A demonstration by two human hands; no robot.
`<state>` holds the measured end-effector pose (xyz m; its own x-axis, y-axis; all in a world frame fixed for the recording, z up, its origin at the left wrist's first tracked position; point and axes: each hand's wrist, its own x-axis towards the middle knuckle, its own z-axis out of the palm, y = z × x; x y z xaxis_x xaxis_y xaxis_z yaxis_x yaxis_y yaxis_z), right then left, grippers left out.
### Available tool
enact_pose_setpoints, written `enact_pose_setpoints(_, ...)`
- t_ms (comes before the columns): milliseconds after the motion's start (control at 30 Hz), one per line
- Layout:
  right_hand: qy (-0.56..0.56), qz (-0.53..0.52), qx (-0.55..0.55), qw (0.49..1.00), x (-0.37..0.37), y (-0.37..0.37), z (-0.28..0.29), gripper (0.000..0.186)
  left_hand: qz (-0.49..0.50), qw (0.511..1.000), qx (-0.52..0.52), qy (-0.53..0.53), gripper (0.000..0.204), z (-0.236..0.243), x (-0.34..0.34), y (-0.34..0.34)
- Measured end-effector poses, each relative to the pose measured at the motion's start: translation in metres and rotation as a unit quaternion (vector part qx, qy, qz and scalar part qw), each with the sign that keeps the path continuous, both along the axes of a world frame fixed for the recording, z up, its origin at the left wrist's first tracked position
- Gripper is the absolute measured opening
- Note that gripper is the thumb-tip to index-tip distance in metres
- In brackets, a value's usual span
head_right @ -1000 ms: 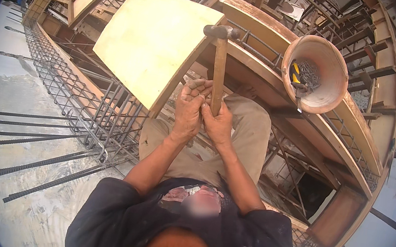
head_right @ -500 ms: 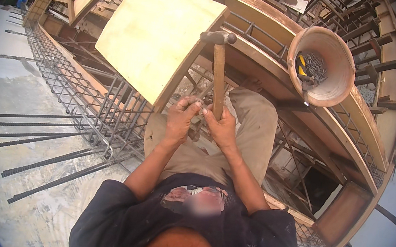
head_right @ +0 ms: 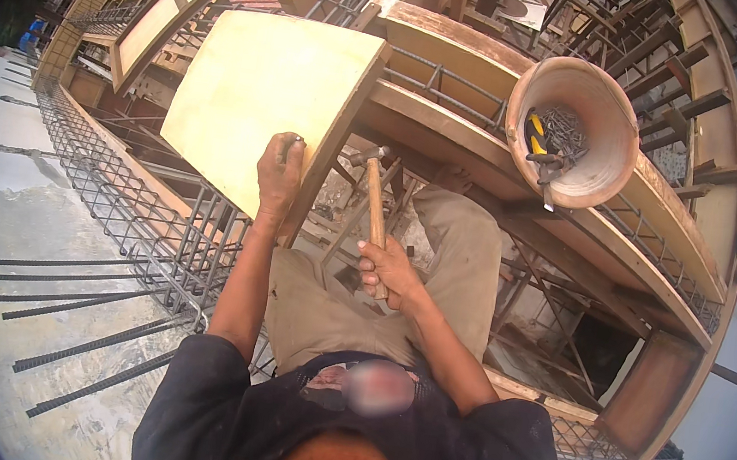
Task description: The person positions wooden boards against a rebar structure and secures them by hammering nails taken from a bucket.
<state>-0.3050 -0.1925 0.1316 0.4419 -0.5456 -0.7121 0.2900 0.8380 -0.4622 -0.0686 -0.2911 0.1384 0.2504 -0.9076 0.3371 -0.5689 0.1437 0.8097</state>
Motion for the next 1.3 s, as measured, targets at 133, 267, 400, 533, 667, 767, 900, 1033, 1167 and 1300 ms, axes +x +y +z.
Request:
enact_pose_setpoints(133, -0.084, 0.040, 0.063, 0.994, 0.021, -0.001, 0.014, 0.027, 0.014, 0.993, -0.113, -0.031, 0.014, -0.016, -0.002, -0.016)
enact_pose_setpoints(267, -0.112, 0.044, 0.052, 0.991, 0.026, -0.024, 0.010, 0.026, 0.047, 0.995, -0.034, 0.077, 0.008, -0.012, -0.006, -0.042)
enact_pose_setpoints(400, -0.116, 0.032, 0.026, 0.992, 0.036, -0.049, 0.007, 0.025, 0.018, 0.967, 0.017, 0.255, 0.013, 0.002, -0.005, -0.081)
enact_pose_setpoints(533, -0.105, 0.025, 0.018, 0.994, 0.041, -0.055, 0.009, 0.025, 0.059, 0.936, -0.004, 0.346, 0.016, -0.002, 0.002, -0.098)
enact_pose_setpoints(667, 0.043, -0.015, -0.069, 0.997, 0.037, -0.042, 0.008, 0.025, 0.075, 0.954, -0.010, 0.291, 0.016, -0.020, 0.002, -0.102)
enact_pose_setpoints(767, 0.111, -0.022, -0.123, 0.986, 0.022, -0.033, 0.007, 0.025, 0.089, 0.973, -0.032, 0.211, 0.018, -0.035, -0.001, -0.101)
enact_pose_setpoints(900, 0.184, 0.000, -0.184, 0.966, -0.005, -0.029, 0.007, 0.024, 0.111, 0.981, 0.014, 0.158, 0.019, -0.021, -0.014, -0.097)
enact_pose_setpoints(1033, 0.287, 0.040, -0.327, 0.900, -0.011, -0.037, 0.011, 0.033, 0.086, 0.963, 0.023, 0.255, 0.019, -0.024, 0.001, -0.099)
enact_pose_setpoints(1167, 0.365, 0.079, -0.431, 0.822, -0.007, -0.059, 0.036, 0.040, 0.083, 0.978, -0.029, 0.190, 0.020, -0.032, -0.005, -0.097)
enact_pose_setpoints(1300, 0.418, 0.103, -0.503, 0.750, -0.004, -0.078, 0.050, 0.040, 0.091, 0.976, -0.019, 0.199, 0.020, -0.030, -0.005, -0.101)
